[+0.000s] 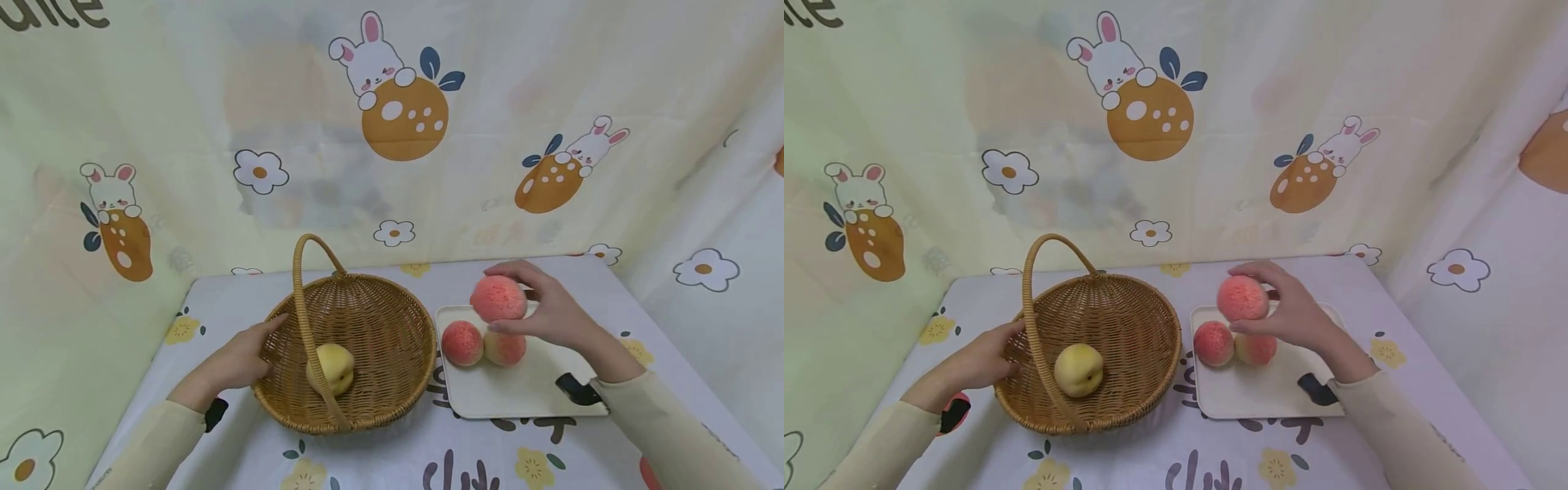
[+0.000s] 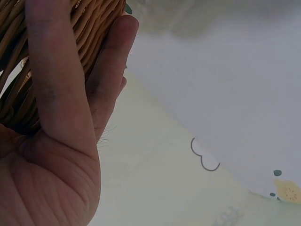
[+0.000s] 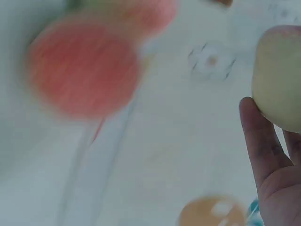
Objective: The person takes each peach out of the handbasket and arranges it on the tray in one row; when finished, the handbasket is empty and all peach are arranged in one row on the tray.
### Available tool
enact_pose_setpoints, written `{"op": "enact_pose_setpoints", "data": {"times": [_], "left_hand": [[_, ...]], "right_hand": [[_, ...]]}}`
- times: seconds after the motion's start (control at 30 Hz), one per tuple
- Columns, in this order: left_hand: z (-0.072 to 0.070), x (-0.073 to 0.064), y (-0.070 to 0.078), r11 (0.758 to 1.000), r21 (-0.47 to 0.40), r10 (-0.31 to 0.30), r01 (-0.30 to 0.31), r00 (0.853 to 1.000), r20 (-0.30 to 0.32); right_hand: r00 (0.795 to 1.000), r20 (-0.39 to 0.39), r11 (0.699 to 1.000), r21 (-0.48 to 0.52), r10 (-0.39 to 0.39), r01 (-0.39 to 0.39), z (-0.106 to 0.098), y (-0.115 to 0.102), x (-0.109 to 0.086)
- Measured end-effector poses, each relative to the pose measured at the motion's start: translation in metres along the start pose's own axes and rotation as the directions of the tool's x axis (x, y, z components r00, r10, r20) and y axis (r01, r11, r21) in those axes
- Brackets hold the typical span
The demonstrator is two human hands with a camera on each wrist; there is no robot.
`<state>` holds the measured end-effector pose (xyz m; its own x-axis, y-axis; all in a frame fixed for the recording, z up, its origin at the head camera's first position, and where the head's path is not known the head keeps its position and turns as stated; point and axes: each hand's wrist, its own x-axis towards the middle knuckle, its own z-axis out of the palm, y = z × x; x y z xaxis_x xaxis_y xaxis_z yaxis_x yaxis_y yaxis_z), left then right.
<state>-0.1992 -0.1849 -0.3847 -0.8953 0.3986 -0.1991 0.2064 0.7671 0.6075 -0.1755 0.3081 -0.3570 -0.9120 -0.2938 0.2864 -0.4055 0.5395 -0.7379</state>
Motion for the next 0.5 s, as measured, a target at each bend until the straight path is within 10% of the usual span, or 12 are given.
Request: {"op": "enact_pose_setpoints", "data": {"times": [0.27,0.5], "left_hand": [[-0.002,0.0,0.001,1.0,0.003,0.005,-0.005,1.0,0.002],[-0.001,-0.001,0.002,1.0,0.005,-0.008,0.008,1.0,0.001]], "right_hand": [[0.954,-0.032,0.944,-0.144,0.297,-0.298,-0.039,0.063,-0.04],[0.924,0.029,0.899,-0.244,0.381,-0.363,-0.033,0.108,-0.06]]}}
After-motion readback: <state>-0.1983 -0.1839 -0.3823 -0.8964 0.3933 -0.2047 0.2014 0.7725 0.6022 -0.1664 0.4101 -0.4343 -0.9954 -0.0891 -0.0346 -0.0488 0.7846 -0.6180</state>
